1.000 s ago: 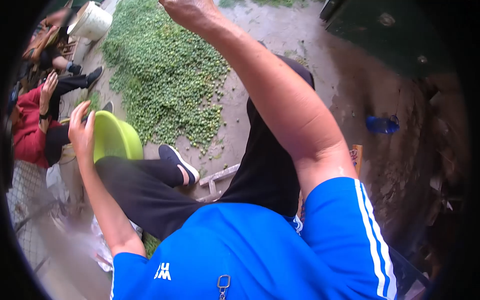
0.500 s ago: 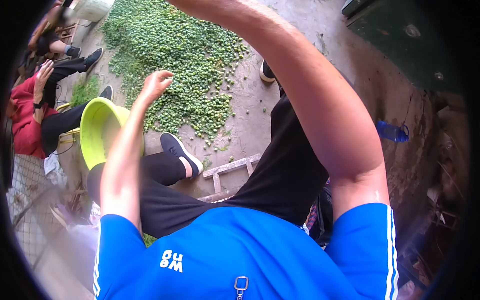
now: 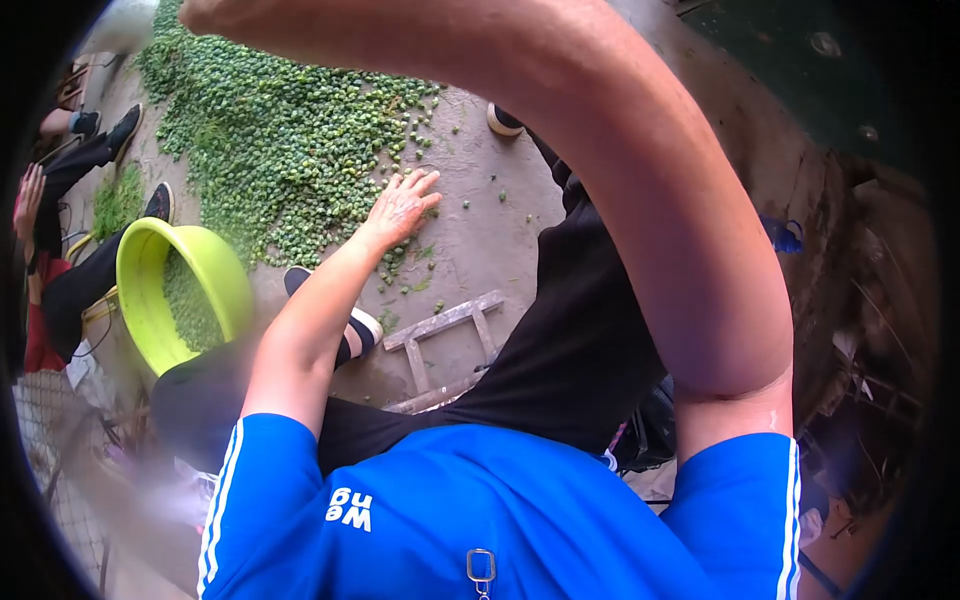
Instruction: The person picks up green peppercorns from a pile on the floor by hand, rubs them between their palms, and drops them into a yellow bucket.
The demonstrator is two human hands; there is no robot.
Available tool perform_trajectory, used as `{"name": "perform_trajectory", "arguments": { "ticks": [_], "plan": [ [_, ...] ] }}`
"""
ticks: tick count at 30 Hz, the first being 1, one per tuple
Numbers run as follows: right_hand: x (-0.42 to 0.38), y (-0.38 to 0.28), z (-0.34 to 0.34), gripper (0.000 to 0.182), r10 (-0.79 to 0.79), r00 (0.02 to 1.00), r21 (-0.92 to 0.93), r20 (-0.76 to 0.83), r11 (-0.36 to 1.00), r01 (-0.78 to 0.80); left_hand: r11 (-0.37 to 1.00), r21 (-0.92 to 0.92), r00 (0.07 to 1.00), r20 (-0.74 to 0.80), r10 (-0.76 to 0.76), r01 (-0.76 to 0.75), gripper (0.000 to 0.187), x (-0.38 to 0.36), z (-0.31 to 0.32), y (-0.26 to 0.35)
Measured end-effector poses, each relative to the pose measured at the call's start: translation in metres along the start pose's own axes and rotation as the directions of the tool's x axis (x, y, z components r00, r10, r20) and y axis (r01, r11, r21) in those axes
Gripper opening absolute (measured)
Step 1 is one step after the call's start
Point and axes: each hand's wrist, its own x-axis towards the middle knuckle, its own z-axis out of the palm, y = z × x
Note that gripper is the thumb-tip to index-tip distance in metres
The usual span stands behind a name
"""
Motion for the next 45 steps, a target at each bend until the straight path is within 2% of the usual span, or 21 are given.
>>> {"name": "perform_trajectory", "arguments": {
  "ticks": [1, 5, 12, 14, 17, 18, 20, 21, 22, 24, 26, 28, 31, 34, 35, 38, 39, 40, 42, 43, 45],
  "plan": [
    [0.001, 0.002, -0.001, 0.041, 0.018, 1.000, 0.010, 0.011, 1.000, -0.018, 0.999, 0.040, 0.996, 0.094, 0.008, -0.012, 0.054, 0.003, -0.001, 0.001],
    [0.002, 0.008, -0.006, 0.041, 0.094, 0.994, 0.046, 0.052, 0.994, -0.096, 0.994, 0.108, 0.996, 0.091, 0.025, -0.035, 0.057, 0.002, -0.007, -0.007],
    [0.006, 0.005, -0.010, 0.041, 0.187, 0.972, 0.129, 0.139, 0.970, -0.205, 0.998, 0.014, 0.991, 0.121, 0.064, -0.066, 0.046, -0.049, -0.016, -0.042],
    [0.007, 0.002, -0.010, 0.041, 0.206, 0.965, 0.153, 0.164, 0.961, -0.231, 0.997, 0.050, 0.995, 0.073, 0.062, -0.065, 0.032, -0.063, -0.011, -0.054],
    [0.009, -0.006, -0.010, 0.041, 0.218, 0.955, 0.195, 0.204, 0.947, -0.257, 0.958, -0.188, 0.977, 0.042, -0.211, 0.215, 0.018, -0.078, -0.003, -0.066],
    [0.010, -0.010, -0.010, 0.041, 0.216, 0.953, 0.207, 0.213, 0.943, -0.260, 0.898, -0.266, 0.935, 0.035, -0.354, 0.350, 0.017, -0.079, -0.014, -0.065],
    [0.013, -0.015, -0.008, 0.041, 0.200, 0.956, 0.218, 0.213, 0.945, -0.246, 0.772, -0.523, 0.884, -0.070, -0.461, 0.361, 0.013, -0.083, 0.012, -0.099],
    [0.019, -0.006, 0.003, 0.040, 0.251, 0.951, 0.177, 0.182, 0.943, -0.283, 0.327, -0.724, 0.728, 0.344, -0.593, 0.608, 0.011, -0.075, -0.013, -0.102],
    [0.027, 0.005, 0.015, 0.040, 0.296, 0.944, 0.138, 0.148, 0.939, -0.316, -0.039, -0.838, 0.686, 0.472, -0.553, 0.545, 0.008, -0.075, -0.031, -0.106],
    [0.032, 0.016, 0.025, 0.038, 0.180, 0.982, 0.124, 0.064, 0.974, -0.187, -0.339, -0.906, 0.731, 0.409, -0.546, 0.253, 0.011, -0.075, -0.080, -0.110],
    [0.027, -0.005, 0.019, 0.042, 0.254, 0.956, 0.394, 0.145, 0.872, -0.291, -0.472, -0.881, 0.779, 0.310, -0.544, 0.021, 0.017, -0.078, -0.135, -0.115],
    [0.049, 0.033, 0.049, 0.039, 0.357, 0.924, 0.714, 0.139, 0.611, -0.343, -0.553, -0.820, 0.815, 0.214, -0.539, -0.150, 0.020, -0.078, -0.188, -0.120],
    [0.056, 0.043, 0.073, 0.035, 0.505, 0.858, 0.843, 0.099, 0.415, -0.342, -0.559, -0.722, 0.817, -0.014, -0.577, -0.407, 0.021, -0.079, -0.264, -0.101],
    [0.064, 0.039, 0.099, 0.038, 0.676, 0.731, 0.917, 0.096, 0.226, -0.329, -0.493, -0.644, 0.708, -0.108, -0.698, -0.585, 0.020, -0.078, -0.322, -0.058],
    [0.064, 0.028, 0.104, 0.040, 0.697, 0.703, 0.960, 0.140, 0.080, -0.270, -0.457, -0.640, 0.669, -0.123, -0.733, -0.618, 0.021, -0.077, -0.337, -0.038],
    [0.071, 0.036, 0.143, 0.036, 0.611, 0.786, 0.986, 0.092, -0.164, 0.013, -0.156, -0.688, 0.445, -0.265, -0.856, -0.709, 0.031, -0.069, -0.358, 0.005],
    [0.069, 0.014, 0.136, 0.032, 0.626, 0.754, 0.945, 0.196, -0.325, 0.024, -0.106, -0.698, 0.433, -0.311, -0.846, -0.708, 0.041, -0.069, -0.363, 0.014],
    [0.069, 0.010, 0.139, 0.032, 0.625, 0.755, 0.946, 0.196, -0.325, 0.023, -0.104, -0.697, 0.431, -0.312, -0.847, -0.709, 0.041, -0.069, -0.365, 0.020],
    [0.072, 0.006, 0.142, 0.032, 0.679, 0.698, 0.917, 0.227, -0.391, 0.083, 0.066, -0.671, 0.295, -0.410, -0.863, -0.738, 0.049, -0.067, -0.366, 0.025],
    [0.071, 0.005, 0.140, 0.035, 0.634, 0.734, 0.919, 0.244, -0.392, 0.034, 0.157, -0.666, 0.260, -0.482, -0.837, -0.729, 0.054, -0.068, -0.364, 0.022],
    [0.072, 0.003, 0.136, 0.036, 0.585, 0.773, 0.900, 0.244, -0.433, 0.043, 0.163, -0.605, 0.229, -0.517, -0.825, -0.780, 0.055, -0.069, -0.370, 0.024]
  ]
}}
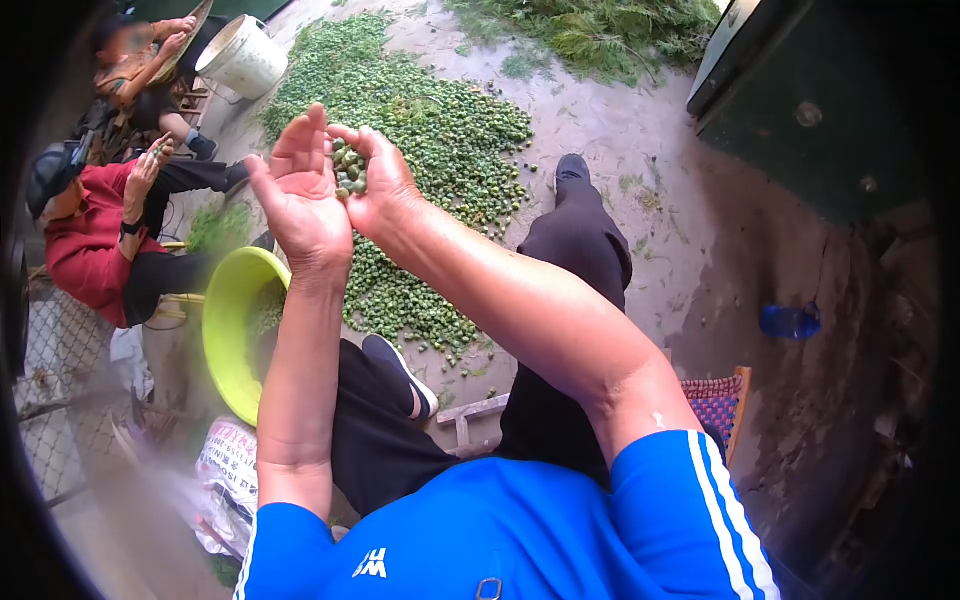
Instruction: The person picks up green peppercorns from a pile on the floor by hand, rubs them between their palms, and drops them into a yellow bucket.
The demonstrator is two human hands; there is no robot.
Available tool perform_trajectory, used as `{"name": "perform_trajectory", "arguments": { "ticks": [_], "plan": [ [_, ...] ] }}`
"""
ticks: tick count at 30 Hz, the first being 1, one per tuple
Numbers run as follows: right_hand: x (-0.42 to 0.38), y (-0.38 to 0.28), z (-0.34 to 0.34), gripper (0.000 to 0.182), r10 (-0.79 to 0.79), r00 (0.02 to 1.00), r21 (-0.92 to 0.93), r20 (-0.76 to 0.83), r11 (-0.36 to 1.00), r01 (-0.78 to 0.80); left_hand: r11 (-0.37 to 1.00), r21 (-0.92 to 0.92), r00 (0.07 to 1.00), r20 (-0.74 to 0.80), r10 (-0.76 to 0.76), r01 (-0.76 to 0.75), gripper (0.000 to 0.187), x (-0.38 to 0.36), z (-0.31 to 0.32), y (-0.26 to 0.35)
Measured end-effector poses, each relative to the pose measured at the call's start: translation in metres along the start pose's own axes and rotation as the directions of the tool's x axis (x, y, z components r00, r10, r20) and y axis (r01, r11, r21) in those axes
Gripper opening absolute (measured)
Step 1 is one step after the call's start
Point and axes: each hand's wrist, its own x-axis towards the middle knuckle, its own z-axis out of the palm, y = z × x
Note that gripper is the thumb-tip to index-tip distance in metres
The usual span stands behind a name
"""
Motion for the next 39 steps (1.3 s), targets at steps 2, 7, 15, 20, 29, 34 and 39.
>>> {"name": "perform_trajectory", "arguments": {
  "ticks": [2, 7, 15, 20, 29, 34, 39],
  "plan": [
    [-0.004, 0.000, 0.005, 0.042, 0.039, 0.997, 0.046, 0.059, 0.998, -0.042, 0.996, -0.068, 0.998, 0.003, 0.057, -0.056, 0.057, 0.004, 0.003, 0.009],
    [-0.001, 0.003, 0.006, 0.055, 0.075, 0.982, 0.108, 0.172, 0.990, -0.094, 0.982, 0.063, 0.982, 0.060, 0.177, -0.181, 0.034, 0.023, -0.013, 0.030],
    [0.002, -0.007, 0.013, 0.056, 0.106, 0.957, 0.186, 0.271, 0.969, -0.160, 0.658, 0.663, 0.934, 0.261, 0.244, -0.357, 0.017, 0.026, -0.038, 0.039],
    [0.004, -0.003, 0.010, 0.052, 0.134, 0.964, 0.035, 0.230, 0.989, -0.146, 0.402, 0.807, 0.901, 0.381, 0.208, -0.433, 0.024, 0.020, -0.031, 0.035],
    [0.004, -0.004, 0.008, 0.047, 0.077, 0.972, 0.101, 0.221, 0.990, -0.101, 0.336, 0.812, 0.875, 0.406, 0.263, -0.478, 0.014, 0.021, -0.030, 0.028],
    [-0.003, -0.004, 0.017, 0.040, 0.009, 0.999, 0.039, 0.036, 0.999, -0.010, 0.536, 0.752, 0.921, 0.275, 0.275, -0.384, 0.016, 0.009, -0.004, 0.039],
    [0.003, 0.007, 0.008, 0.040, 0.051, 0.971, 0.163, 0.232, 0.982, -0.091, 0.163, 0.534, 0.555, 0.760, 0.339, -0.830, 0.024, -0.051, 0.053, 0.029]
  ]
}}
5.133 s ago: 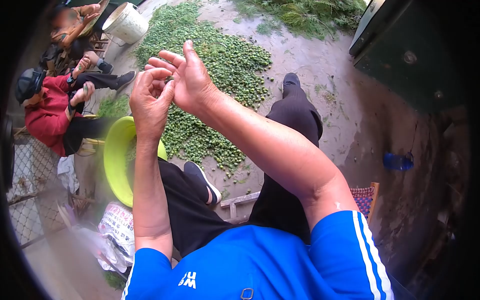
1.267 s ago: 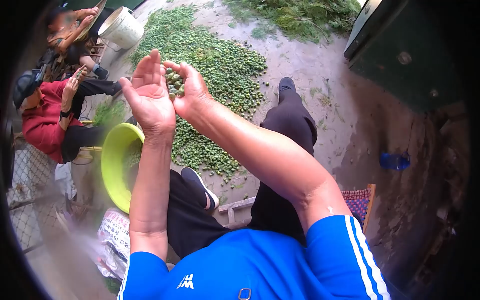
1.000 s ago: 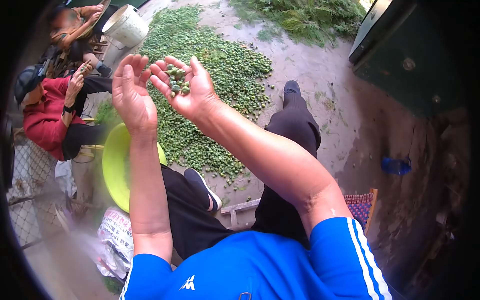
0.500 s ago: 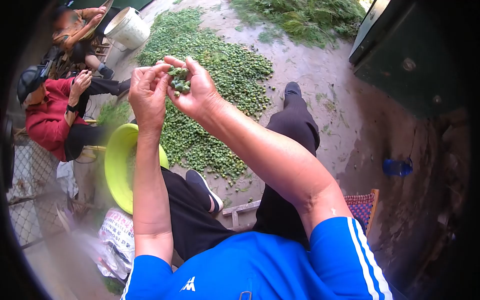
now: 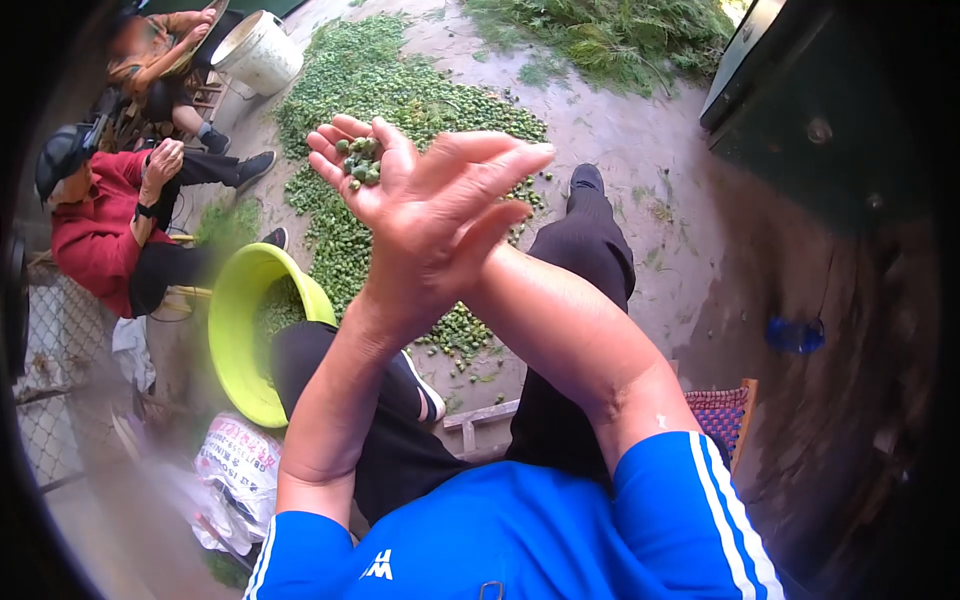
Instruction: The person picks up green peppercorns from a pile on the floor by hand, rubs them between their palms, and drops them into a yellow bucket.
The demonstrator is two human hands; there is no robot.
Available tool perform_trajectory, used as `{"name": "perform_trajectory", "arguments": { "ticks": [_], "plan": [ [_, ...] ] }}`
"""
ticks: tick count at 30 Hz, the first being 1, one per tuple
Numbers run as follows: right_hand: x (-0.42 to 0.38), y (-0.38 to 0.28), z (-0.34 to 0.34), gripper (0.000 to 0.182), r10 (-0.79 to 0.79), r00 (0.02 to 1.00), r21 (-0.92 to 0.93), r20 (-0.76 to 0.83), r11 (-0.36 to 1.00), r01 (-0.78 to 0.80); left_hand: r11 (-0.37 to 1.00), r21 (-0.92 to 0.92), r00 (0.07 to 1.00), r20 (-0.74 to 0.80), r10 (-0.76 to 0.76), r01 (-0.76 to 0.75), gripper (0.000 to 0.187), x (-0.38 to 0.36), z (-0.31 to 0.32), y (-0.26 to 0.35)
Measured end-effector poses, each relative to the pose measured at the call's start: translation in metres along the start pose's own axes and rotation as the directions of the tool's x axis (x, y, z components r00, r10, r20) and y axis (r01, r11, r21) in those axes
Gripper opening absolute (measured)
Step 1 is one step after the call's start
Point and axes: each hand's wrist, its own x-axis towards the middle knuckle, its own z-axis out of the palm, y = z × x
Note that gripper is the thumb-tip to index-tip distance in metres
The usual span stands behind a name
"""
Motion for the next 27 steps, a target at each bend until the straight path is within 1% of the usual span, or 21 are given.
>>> {"name": "perform_trajectory", "arguments": {
  "ticks": [1, 2, 3, 4, 5, 6, 8, 9, 10, 11, 12, 13, 14, 16, 20, 22, 23, 25, 27],
  "plan": [
    [-0.005, 0.000, 0.003, 0.042, -0.026, 0.993, -0.023, 0.115, 0.999, 0.029, 0.998, -0.063, 0.995, 0.101, 0.001, 0.005, 0.027, 0.001, 0.000, 0.004],
    [-0.017, 0.001, 0.005, 0.046, -0.112, 0.988, -0.137, 0.107, 0.983, 0.126, 0.940, -0.305, 0.987, 0.089, -0.131, 0.153, 0.020, 0.005, -0.007, -0.020],
    [-0.009, -0.007, 0.006, 0.048, -0.071, 0.996, -0.129, 0.047, 0.989, 0.076, 0.874, -0.345, 0.938, 0.068, -0.340, 0.342, 0.013, 0.003, -0.017, -0.034],
    [0.000, -0.014, 0.007, 0.050, -0.022, 1.000, -0.121, -0.012, 0.992, 0.020, 0.833, -0.328, 0.890, 0.065, -0.450, 0.445, 0.009, -0.003, -0.022, -0.056],
    [-0.001, -0.015, 0.011, 0.052, -0.002, 1.000, -0.097, 0.023, 0.995, 0.004, 0.730, -0.375, 0.807, 0.100, -0.582, 0.572, 0.014, -0.014, -0.030, -0.073],
    [-0.002, -0.017, 0.012, 0.055, 0.000, 0.998, -0.100, 0.056, 0.995, 0.005, 0.730, -0.375, 0.807, 0.095, -0.583, 0.571, 0.014, -0.017, -0.034, -0.078],
    [-0.003, -0.018, 0.015, 0.056, -0.018, 0.997, -0.147, 0.069, 0.989, 0.028, 0.708, -0.305, 0.769, 0.183, -0.613, 0.637, 0.021, -0.023, -0.038, -0.081],
    [-0.003, -0.018, 0.015, 0.056, -0.018, 0.998, -0.146, 0.068, 0.989, 0.028, 0.734, -0.284, 0.787, 0.200, -0.584, 0.617, 0.028, -0.023, -0.037, -0.078],
    [-0.004, -0.019, 0.015, 0.058, -0.020, 0.997, -0.203, 0.075, 0.979, 0.035, 0.734, -0.283, 0.786, 0.203, -0.584, 0.618, 0.028, -0.023, -0.033, -0.074],
    [-0.006, -0.019, 0.015, 0.061, -0.022, 0.996, -0.259, 0.082, 0.965, 0.043, 0.804, -0.218, 0.832, 0.174, -0.526, 0.554, 0.031, -0.024, -0.029, -0.070],
    [-0.007, -0.018, 0.016, 0.061, -0.022, 0.996, -0.258, 0.081, 0.965, 0.043, 0.863, -0.148, 0.873, 0.150, -0.463, 0.483, 0.033, -0.025, -0.028, -0.068],
    [-0.007, -0.017, 0.016, 0.060, -0.029, 0.997, -0.270, 0.070, 0.962, 0.047, 0.836, -0.102, 0.833, 0.212, -0.512, 0.540, 0.035, -0.025, -0.030, -0.065],
    [-0.008, -0.017, 0.017, 0.059, -0.037, 0.998, -0.282, 0.060, 0.958, 0.052, 0.836, -0.102, 0.833, 0.212, -0.511, 0.539, 0.035, -0.026, -0.030, -0.066],
    [-0.009, -0.017, 0.018, 0.058, -0.050, 0.997, -0.316, 0.055, 0.947, 0.065, 0.771, -0.171, 0.781, 0.276, -0.560, 0.613, 0.036, -0.027, -0.029, -0.068],
    [-0.008, -0.017, 0.013, 0.057, -0.054, 0.998, -0.398, 0.029, 0.915, 0.061, 0.756, -0.223, 0.779, 0.320, -0.540, 0.615, 0.033, -0.024, -0.028, -0.070],
    [-0.009, -0.017, 0.013, 0.057, -0.059, 0.998, -0.414, 0.028, 0.908, 0.065, 0.692, -0.200, 0.710, 0.350, -0.611, 0.694, 0.027, -0.022, -0.029, -0.066],
    [-0.010, -0.017, 0.013, 0.056, -0.063, 0.998, -0.430, 0.029, 0.900, 0.070, 0.691, -0.199, 0.709, 0.350, -0.612, 0.695, 0.027, -0.024, -0.028, -0.067],
    [-0.008, -0.017, 0.010, 0.056, -0.061, 0.997, -0.418, 0.035, 0.906, 0.071, 0.641, -0.309, 0.710, 0.366, -0.602, 0.703, 0.025, -0.028, -0.024, -0.071],
    [-0.008, -0.017, 0.009, 0.055, -0.060, 0.997, -0.406, 0.043, 0.911, 0.072, 0.633, -0.300, 0.699, 0.366, -0.615, 0.714, 0.025, -0.030, -0.024, -0.075]
  ]
}}
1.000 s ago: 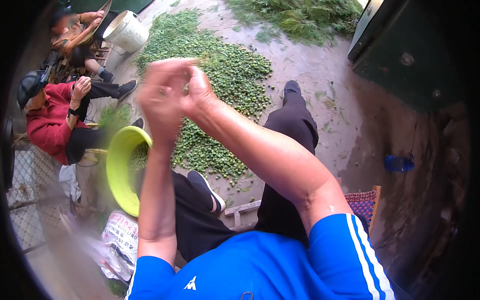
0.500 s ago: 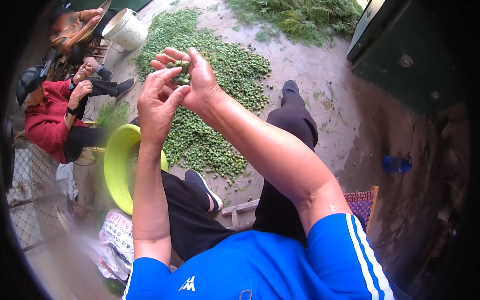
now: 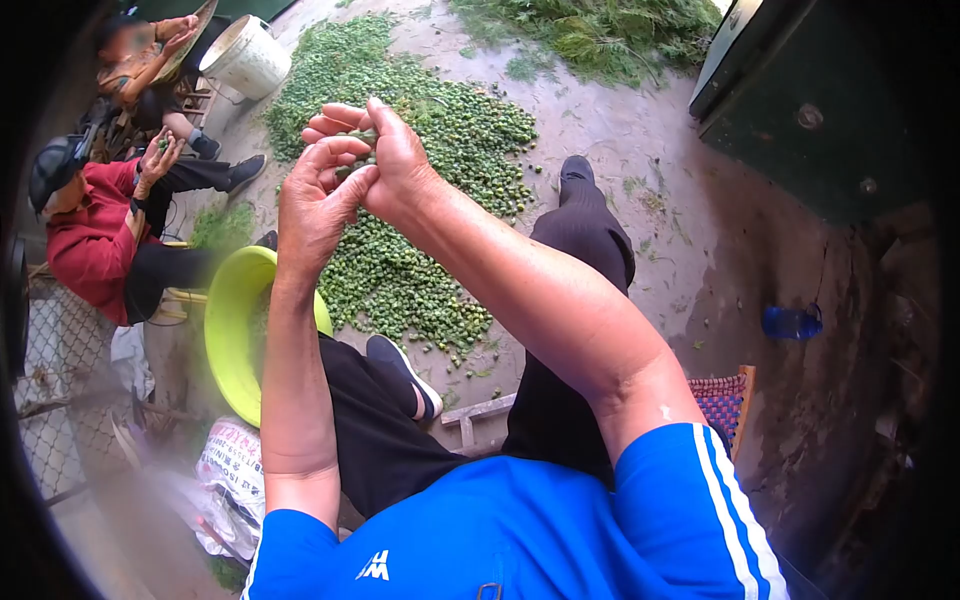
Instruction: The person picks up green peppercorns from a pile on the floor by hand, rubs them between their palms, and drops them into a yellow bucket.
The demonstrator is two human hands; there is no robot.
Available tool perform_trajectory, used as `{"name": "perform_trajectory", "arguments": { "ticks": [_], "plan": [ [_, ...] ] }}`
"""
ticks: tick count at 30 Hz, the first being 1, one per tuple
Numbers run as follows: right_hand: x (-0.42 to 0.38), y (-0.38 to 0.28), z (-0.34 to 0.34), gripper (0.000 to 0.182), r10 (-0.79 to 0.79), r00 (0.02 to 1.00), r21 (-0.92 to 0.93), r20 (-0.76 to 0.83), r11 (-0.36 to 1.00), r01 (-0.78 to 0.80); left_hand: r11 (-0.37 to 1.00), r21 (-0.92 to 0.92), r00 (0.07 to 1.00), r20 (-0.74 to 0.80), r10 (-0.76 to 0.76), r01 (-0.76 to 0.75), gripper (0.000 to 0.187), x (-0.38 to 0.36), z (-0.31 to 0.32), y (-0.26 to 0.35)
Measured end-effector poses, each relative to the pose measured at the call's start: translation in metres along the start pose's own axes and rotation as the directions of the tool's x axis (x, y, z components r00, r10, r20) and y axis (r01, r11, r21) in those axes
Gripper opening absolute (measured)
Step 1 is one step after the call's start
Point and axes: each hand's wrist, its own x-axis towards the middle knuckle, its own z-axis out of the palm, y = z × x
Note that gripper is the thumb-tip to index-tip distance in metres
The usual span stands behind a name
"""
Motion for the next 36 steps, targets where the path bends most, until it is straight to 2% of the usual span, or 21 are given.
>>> {"name": "perform_trajectory", "arguments": {
  "ticks": [2, 7, 11, 14, 15, 16, 17, 18, 19, 20, 21, 23, 24, 27, 28, 29, 31, 33, 34, 35, 36],
  "plan": [
    [0.000, 0.001, -0.001, 0.054, 0.014, 1.000, 0.023, -0.027, 1.000, -0.014, 1.000, 0.004, 1.000, -0.007, -0.016, 0.016, 0.024, 0.001, 0.000, 0.000],
    [0.000, 0.005, -0.005, 0.052, 0.029, 0.995, 0.012, -0.099, 1.000, -0.028, 0.949, 0.283, 0.990, 0.023, 0.138, -0.139, 0.025, -0.001, 0.000, 0.010],
    [0.000, 0.006, -0.005, 0.051, 0.004, 0.997, -0.001, -0.083, 1.000, -0.005, 0.960, 0.273, 0.998, 0.006, 0.058, -0.057, 0.025, -0.002, -0.001, 0.009],
    [0.006, 0.004, -0.007, 0.048, 0.008, 0.997, 0.131, -0.079, 0.991, 0.002, 0.978, 0.197, 0.997, 0.000, 0.074, -0.072, 0.023, 0.001, -0.003, 0.001],
    [0.006, 0.004, -0.007, 0.048, 0.009, 0.997, 0.131, -0.079, 0.991, 0.002, 0.996, -0.081, 0.998, 0.049, -0.040, 0.044, 0.021, 0.002, -0.008, -0.001],
    [0.007, 0.004, -0.007, 0.048, 0.014, 0.996, 0.187, -0.086, 0.982, 0.002, 0.923, -0.344, 0.983, 0.127, -0.135, 0.172, 0.021, 0.002, -0.012, -0.002],
    [0.007, 0.004, -0.007, 0.049, 0.019, 0.996, 0.242, -0.092, 0.970, 0.003, 0.924, -0.343, 0.983, 0.126, -0.135, 0.171, 0.021, 0.003, -0.015, -0.002],
    [0.007, 0.003, -0.007, 0.049, 0.018, 0.996, 0.243, -0.090, 0.970, 0.004, 0.751, -0.611, 0.968, 0.179, -0.177, 0.251, 0.021, 0.005, -0.018, 0.000],
    [0.007, 0.002, -0.007, 0.049, 0.011, 0.997, 0.241, -0.070, 0.970, 0.006, 0.496, -0.811, 0.950, 0.243, -0.198, 0.311, 0.021, 0.006, -0.021, 0.000],
    [0.007, 0.002, -0.007, 0.050, 0.004, 0.999, 0.240, -0.051, 0.971, 0.008, 0.242, -0.895, 0.927, 0.358, -0.114, 0.375, 0.023, 0.010, -0.026, -0.010],
    [0.006, 0.002, -0.005, 0.051, -0.001, 1.000, 0.239, -0.030, 0.971, 0.008, 0.243, -0.895, 0.928, 0.356, -0.113, 0.373, 0.023, 0.011, -0.026, -0.009],
    [0.004, 0.000, -0.002, 0.053, 0.009, 0.999, 0.215, -0.037, 0.977, -0.001, 0.068, -0.932, 0.929, 0.346, -0.129, 0.357, 0.025, 0.010, -0.026, -0.006],
    [0.005, 0.000, 0.000, 0.053, -0.002, 0.999, 0.231, -0.041, 0.973, 0.011, 0.050, -0.942, 0.928, 0.317, -0.196, 0.332, 0.027, 0.009, -0.024, -0.002],
    [0.005, 0.000, -0.001, 0.053, -0.001, 0.998, 0.250, -0.065, 0.968, 0.017, 0.180, -0.936, 0.948, 0.276, -0.157, 0.302, 0.028, 0.012, -0.026, -0.015],
    [0.006, 0.001, -0.002, 0.054, 0.000, 0.999, 0.264, -0.053, 0.964, 0.014, 0.355, -0.899, 0.959, 0.196, -0.203, 0.258, 0.025, 0.011, -0.028, -0.016],
    [0.007, 0.002, -0.003, 0.054, 0.001, 0.999, 0.279, -0.042, 0.960, 0.011, 0.354, -0.899, 0.959, 0.196, -0.203, 0.259, 0.025, 0.011, -0.028, -0.017],
    [0.007, 0.002, -0.005, 0.053, 0.014, 1.000, 0.299, -0.026, 0.954, -0.006, 0.837, -0.530, 0.978, -0.065, -0.199, 0.136, 0.023, 0.011, -0.028, -0.017],
    [0.007, 0.002, -0.005, 0.052, 0.028, 1.000, 0.321, -0.005, 0.947, -0.025, 0.879, -0.469, 0.980, -0.121, -0.160, 0.086, 0.020, 0.012, -0.027, -0.017],
    [0.007, 0.002, -0.005, 0.053, 0.029, 0.999, 0.319, 0.019, 0.947, -0.034, 0.983, -0.169, 0.976, -0.217, 0.033, -0.071, 0.020, 0.013, -0.025, -0.018],
    [0.007, 0.003, -0.005, 0.053, 0.031, 0.999, 0.316, 0.042, 0.948, -0.042, 0.965, 0.156, 0.938, -0.246, 0.243, -0.209, 0.021, 0.014, -0.022, -0.018],
    [0.005, 0.003, -0.002, 0.053, 0.031, 0.999, 0.317, 0.042, 0.948, -0.043, 0.975, 0.162, 0.951, -0.245, 0.189, -0.152, 0.018, 0.012, -0.021, -0.015]
  ]
}}
